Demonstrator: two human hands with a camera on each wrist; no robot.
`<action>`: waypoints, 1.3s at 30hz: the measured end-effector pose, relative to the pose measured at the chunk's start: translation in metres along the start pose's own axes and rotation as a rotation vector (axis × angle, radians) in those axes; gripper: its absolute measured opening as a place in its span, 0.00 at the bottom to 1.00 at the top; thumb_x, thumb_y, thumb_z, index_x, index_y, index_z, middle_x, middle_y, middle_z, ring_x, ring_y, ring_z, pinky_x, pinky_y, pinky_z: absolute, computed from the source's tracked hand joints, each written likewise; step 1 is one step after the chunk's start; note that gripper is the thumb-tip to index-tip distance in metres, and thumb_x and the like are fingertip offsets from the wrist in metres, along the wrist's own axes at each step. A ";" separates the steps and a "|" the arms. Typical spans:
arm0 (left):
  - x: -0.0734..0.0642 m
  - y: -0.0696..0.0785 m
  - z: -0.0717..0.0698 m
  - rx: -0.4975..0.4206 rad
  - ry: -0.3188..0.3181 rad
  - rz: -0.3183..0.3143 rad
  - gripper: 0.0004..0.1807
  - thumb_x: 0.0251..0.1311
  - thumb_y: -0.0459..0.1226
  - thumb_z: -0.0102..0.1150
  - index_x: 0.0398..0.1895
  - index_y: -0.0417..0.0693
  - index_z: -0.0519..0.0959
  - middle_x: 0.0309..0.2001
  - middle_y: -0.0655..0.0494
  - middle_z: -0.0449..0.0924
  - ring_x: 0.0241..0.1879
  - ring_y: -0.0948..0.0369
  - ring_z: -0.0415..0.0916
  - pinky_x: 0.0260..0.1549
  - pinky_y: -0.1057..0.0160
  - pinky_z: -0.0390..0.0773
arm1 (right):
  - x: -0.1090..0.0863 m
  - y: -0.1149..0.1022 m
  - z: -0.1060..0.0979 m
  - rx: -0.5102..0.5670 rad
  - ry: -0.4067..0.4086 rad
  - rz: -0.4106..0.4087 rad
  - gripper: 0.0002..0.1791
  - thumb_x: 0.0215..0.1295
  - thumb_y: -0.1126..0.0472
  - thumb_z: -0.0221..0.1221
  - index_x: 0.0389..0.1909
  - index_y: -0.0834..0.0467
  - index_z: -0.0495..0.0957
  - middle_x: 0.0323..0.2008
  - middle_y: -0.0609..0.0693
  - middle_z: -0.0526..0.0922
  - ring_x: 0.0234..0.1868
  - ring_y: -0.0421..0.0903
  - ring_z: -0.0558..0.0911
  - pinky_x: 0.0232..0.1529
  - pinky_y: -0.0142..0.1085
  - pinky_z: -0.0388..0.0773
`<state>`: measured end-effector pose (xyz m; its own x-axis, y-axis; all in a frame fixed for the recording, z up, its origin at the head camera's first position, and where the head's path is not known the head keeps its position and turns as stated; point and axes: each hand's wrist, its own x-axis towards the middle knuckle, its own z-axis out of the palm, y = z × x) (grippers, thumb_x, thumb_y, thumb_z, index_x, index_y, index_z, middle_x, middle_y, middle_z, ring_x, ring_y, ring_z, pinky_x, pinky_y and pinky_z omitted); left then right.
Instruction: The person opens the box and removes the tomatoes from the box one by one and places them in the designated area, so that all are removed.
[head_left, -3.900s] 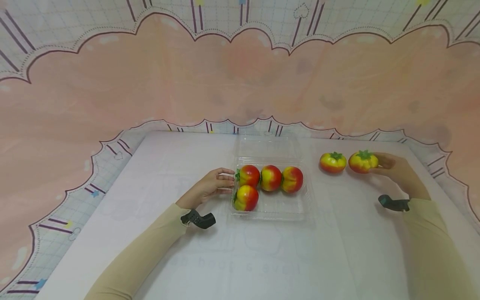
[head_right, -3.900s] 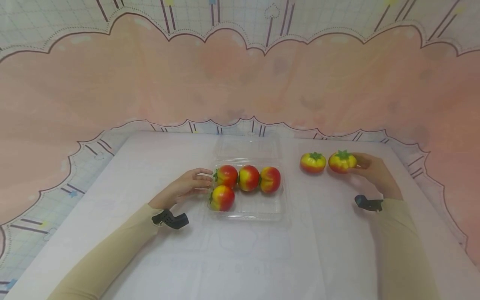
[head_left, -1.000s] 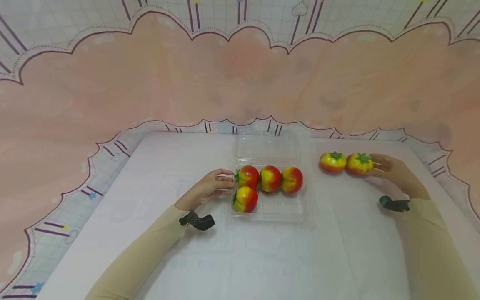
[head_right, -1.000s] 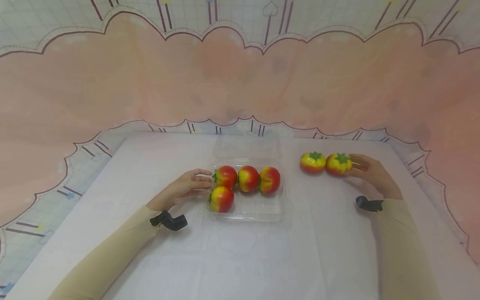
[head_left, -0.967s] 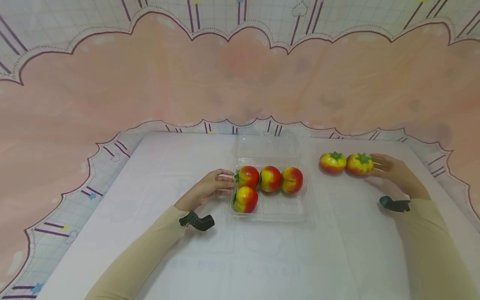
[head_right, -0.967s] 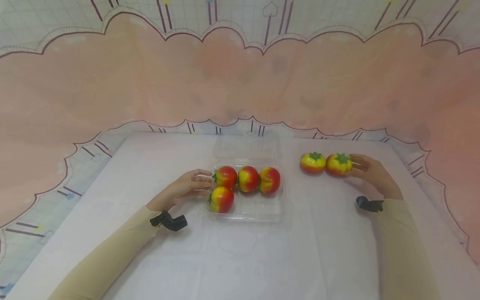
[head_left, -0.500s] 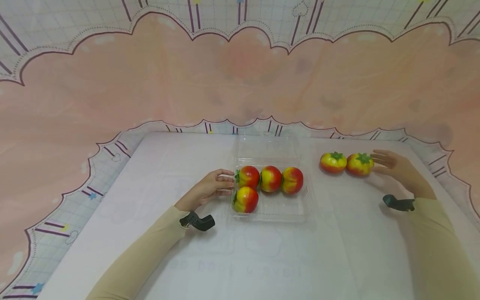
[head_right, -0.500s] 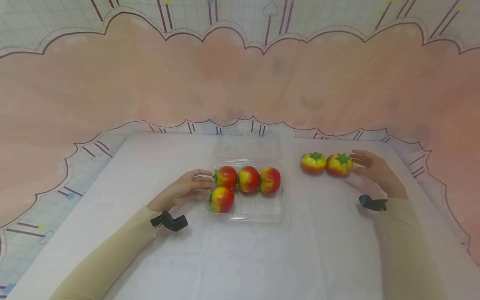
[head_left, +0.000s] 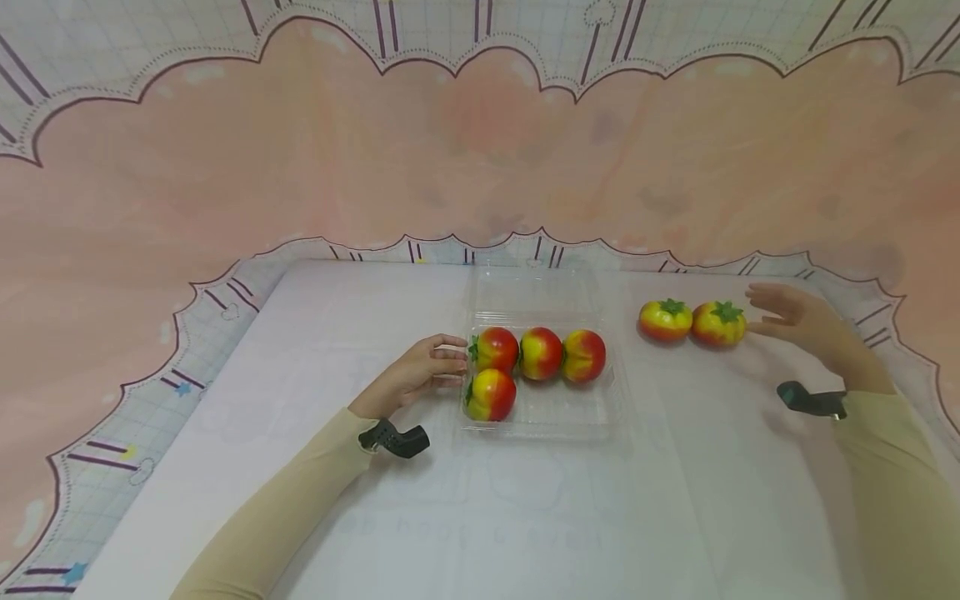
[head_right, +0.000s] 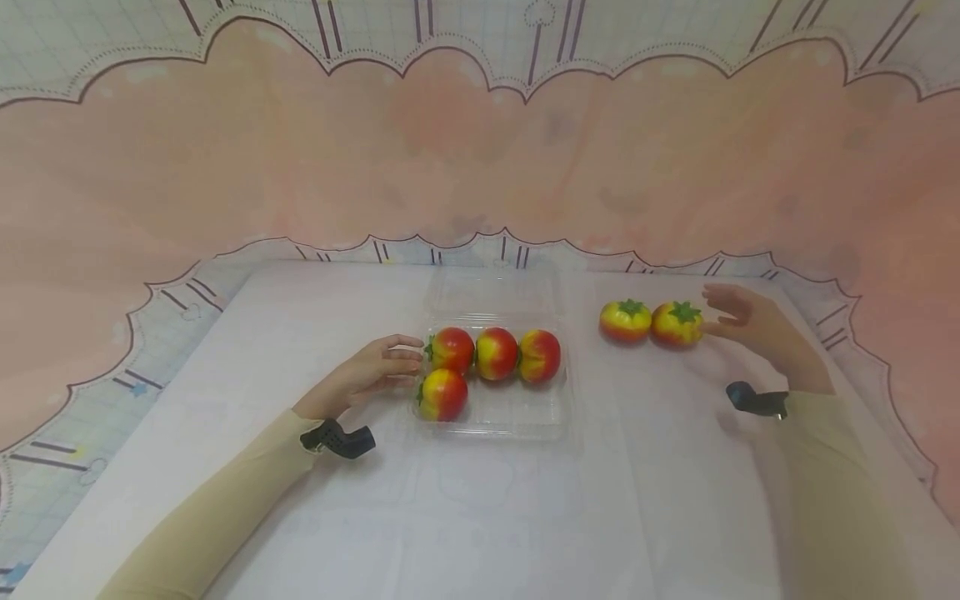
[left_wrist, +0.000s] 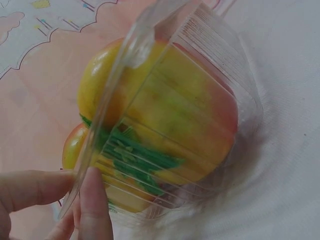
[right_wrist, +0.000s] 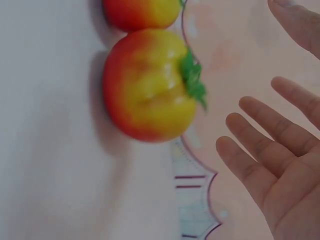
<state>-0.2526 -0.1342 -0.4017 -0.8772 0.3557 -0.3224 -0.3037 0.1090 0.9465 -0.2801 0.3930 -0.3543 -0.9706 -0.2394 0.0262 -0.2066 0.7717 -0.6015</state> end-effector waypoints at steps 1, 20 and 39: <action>0.000 0.000 0.000 0.000 0.001 -0.001 0.26 0.65 0.30 0.49 0.65 0.35 0.58 0.44 0.53 0.73 0.38 0.67 0.75 0.42 0.67 0.82 | 0.000 -0.001 0.000 0.008 -0.001 -0.013 0.36 0.64 0.56 0.59 0.69 0.62 0.56 0.66 0.68 0.61 0.43 0.09 0.60 0.41 0.08 0.64; 0.001 0.000 -0.001 -0.032 -0.021 0.028 0.26 0.64 0.27 0.48 0.65 0.32 0.57 0.37 0.61 0.74 0.34 0.69 0.77 0.39 0.69 0.82 | -0.002 -0.074 -0.003 -0.071 -0.059 -0.149 0.33 0.61 0.58 0.61 0.67 0.55 0.61 0.65 0.63 0.66 0.61 0.65 0.68 0.54 0.68 0.64; 0.002 -0.001 0.000 -0.042 -0.023 0.024 0.25 0.65 0.26 0.47 0.64 0.33 0.57 0.36 0.60 0.75 0.34 0.68 0.77 0.38 0.69 0.82 | 0.015 -0.132 0.024 -0.082 -0.236 -0.259 0.29 0.56 0.57 0.65 0.60 0.52 0.71 0.58 0.53 0.76 0.57 0.56 0.76 0.55 0.57 0.74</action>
<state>-0.2541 -0.1340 -0.4031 -0.8759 0.3791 -0.2984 -0.2982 0.0607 0.9526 -0.2649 0.2737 -0.2939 -0.8314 -0.5553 -0.0217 -0.4604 0.7101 -0.5327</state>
